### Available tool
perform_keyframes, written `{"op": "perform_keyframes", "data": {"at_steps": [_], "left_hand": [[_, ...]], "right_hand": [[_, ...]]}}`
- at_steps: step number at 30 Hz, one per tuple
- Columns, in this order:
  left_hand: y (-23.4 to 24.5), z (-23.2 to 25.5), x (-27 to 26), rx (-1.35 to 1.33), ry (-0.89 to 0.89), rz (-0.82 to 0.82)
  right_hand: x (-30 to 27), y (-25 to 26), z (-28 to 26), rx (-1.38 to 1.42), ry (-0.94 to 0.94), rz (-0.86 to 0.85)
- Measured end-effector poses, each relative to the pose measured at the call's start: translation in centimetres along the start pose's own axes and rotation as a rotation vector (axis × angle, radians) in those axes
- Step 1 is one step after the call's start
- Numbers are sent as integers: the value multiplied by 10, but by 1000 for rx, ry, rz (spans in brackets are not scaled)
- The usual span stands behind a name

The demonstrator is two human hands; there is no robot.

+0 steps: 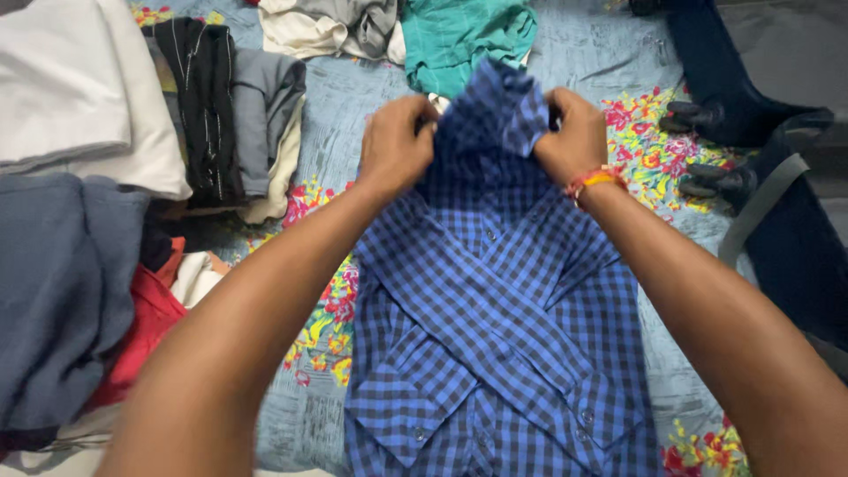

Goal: The person buttons a blue checkered shirt by hand and then folds it while sitting on a bed among other garments.

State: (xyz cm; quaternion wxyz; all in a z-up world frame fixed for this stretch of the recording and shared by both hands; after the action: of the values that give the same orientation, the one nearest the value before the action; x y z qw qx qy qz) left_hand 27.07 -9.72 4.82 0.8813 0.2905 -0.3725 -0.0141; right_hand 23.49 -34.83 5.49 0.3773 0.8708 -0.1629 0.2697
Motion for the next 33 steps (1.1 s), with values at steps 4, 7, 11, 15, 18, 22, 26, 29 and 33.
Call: {"op": "perform_keyframes", "data": {"at_steps": [4,7,11,15,18,22,26,29,33], "left_hand": [[-12,-24,16,50,210,117],[-16,-26,12,130,172,110],[12,-7,-11,215,40,311],[33,0,-65,-52,254,249],[66,43,-134,-149,276,189],[111,126,-247,251,329,66],[134,172,-323,531,396,-54],[135,179,-363,492,630,-104],[126,171,-382,167,768,34]], "right_hand": [[18,-8,10,-90,75,99],[15,-12,30,-96,-18,77],[-4,-3,28,-40,-16,91],[-84,35,6,77,-108,13],[-175,81,-23,83,-259,-16],[-316,132,-49,-228,-380,-73],[-421,157,-55,-509,-362,78],[-468,153,-33,-293,-701,95],[-489,126,-25,97,-837,150]]}}
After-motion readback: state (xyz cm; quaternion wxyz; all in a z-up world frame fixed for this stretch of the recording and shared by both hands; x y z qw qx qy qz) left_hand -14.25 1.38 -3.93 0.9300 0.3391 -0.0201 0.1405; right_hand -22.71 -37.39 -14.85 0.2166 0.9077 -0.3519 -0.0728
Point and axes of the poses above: each hand's wrist, its own x-axis towards the middle knuckle, its own y-axis out of the back of the hand, z = x × y, the point moved 7 cm from there along x, towards the middle knuckle, and after that the axes turned 1 degree about x, right-handed, at the moved point
